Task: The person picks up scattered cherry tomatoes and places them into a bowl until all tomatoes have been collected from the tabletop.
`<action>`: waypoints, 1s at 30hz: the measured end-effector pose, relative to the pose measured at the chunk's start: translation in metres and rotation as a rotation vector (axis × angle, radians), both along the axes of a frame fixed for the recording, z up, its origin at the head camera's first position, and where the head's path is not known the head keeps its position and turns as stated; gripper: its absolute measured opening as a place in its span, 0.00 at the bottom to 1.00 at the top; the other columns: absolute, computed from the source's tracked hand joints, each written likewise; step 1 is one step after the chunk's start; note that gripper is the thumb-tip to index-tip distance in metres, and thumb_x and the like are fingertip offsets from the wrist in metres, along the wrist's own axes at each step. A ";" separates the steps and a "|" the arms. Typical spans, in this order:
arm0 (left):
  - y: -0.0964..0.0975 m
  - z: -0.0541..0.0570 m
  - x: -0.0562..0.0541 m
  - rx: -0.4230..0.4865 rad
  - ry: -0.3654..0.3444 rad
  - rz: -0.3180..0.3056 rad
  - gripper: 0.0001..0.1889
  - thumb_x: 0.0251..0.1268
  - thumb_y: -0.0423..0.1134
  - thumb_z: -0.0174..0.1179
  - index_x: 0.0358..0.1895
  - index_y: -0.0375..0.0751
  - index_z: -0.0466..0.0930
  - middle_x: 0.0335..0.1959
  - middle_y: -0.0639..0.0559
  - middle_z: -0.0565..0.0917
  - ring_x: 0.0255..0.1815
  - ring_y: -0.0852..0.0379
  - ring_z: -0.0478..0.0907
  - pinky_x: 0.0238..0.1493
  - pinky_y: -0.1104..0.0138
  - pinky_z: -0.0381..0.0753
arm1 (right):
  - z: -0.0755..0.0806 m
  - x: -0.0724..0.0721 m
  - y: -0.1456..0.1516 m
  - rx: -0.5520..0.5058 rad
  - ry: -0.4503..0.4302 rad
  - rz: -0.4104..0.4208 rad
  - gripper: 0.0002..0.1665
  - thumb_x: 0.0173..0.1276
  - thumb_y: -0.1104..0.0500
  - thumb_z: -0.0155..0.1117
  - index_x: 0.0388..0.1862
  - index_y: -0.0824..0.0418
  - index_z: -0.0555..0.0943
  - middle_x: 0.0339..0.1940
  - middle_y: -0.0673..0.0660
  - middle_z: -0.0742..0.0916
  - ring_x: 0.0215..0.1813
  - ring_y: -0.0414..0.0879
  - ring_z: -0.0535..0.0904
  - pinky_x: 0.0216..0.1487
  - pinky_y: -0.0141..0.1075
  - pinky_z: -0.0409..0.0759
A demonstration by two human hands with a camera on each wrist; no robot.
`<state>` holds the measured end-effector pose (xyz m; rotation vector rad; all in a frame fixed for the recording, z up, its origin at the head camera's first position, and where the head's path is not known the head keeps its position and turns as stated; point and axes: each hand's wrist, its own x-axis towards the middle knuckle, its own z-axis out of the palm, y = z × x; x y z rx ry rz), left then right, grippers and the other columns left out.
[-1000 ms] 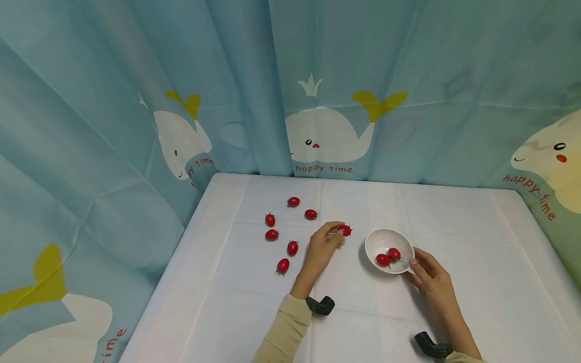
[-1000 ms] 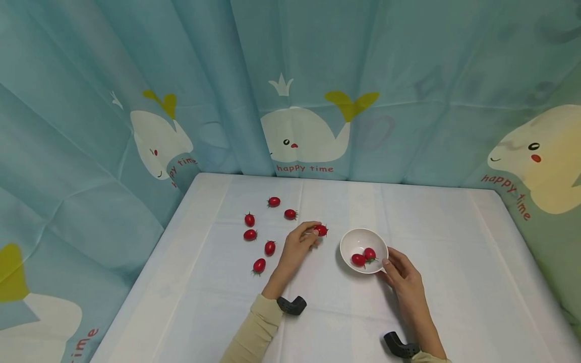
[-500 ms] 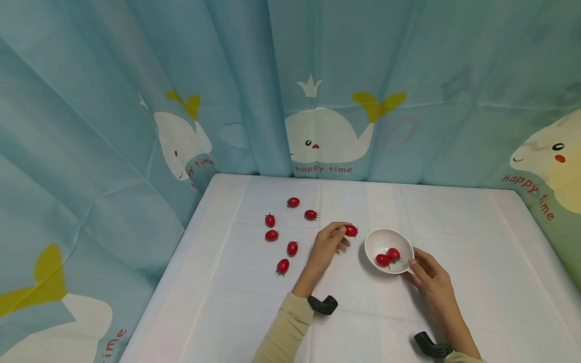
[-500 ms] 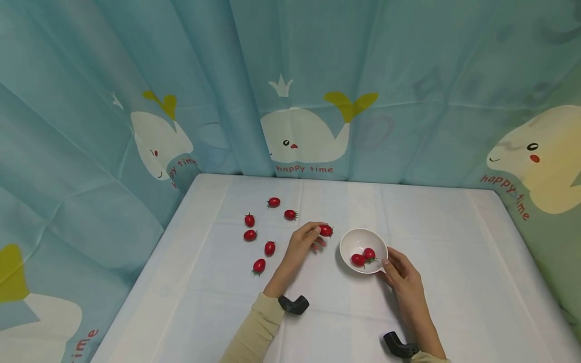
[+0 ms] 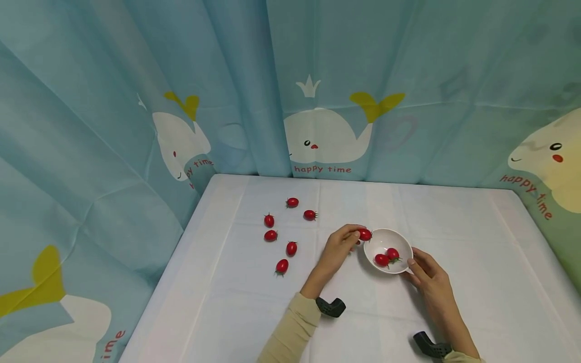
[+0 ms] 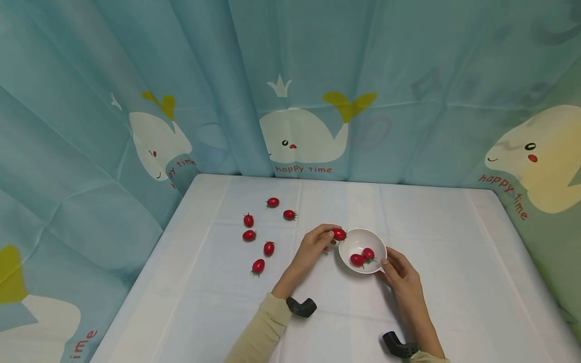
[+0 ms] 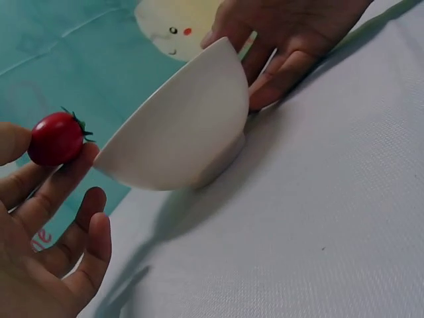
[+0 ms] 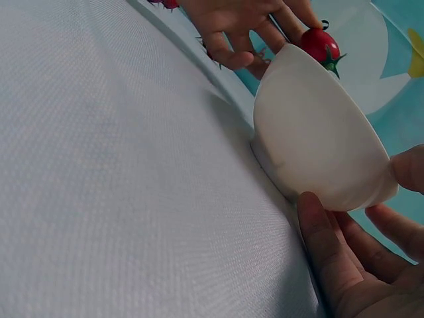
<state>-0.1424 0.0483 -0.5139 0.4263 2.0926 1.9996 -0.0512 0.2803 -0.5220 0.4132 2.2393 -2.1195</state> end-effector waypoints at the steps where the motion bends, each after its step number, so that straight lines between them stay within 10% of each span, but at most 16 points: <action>1: 0.001 0.000 0.000 -0.012 0.008 -0.005 0.16 0.82 0.44 0.52 0.63 0.44 0.83 0.56 0.43 0.88 0.51 0.54 0.83 0.48 0.68 0.82 | 0.000 0.000 0.000 0.001 -0.004 0.000 0.37 0.82 0.54 0.58 0.81 0.69 0.59 0.58 0.35 0.74 0.52 0.17 0.77 0.50 0.19 0.83; 13: 0.010 0.003 0.004 -0.129 0.084 -0.047 0.17 0.82 0.47 0.52 0.63 0.50 0.83 0.58 0.52 0.88 0.59 0.65 0.78 0.61 0.70 0.76 | 0.000 0.000 0.000 0.062 -0.055 0.003 0.43 0.80 0.45 0.59 0.82 0.65 0.58 0.73 0.56 0.69 0.54 0.18 0.75 0.50 0.18 0.81; 30: 0.023 0.001 0.012 -0.414 0.319 -0.016 0.15 0.78 0.44 0.60 0.63 0.54 0.84 0.49 0.56 0.85 0.47 0.64 0.68 0.42 0.79 0.70 | 0.000 0.000 0.000 0.004 0.008 0.017 0.38 0.82 0.52 0.57 0.81 0.69 0.58 0.58 0.34 0.74 0.53 0.17 0.77 0.50 0.19 0.82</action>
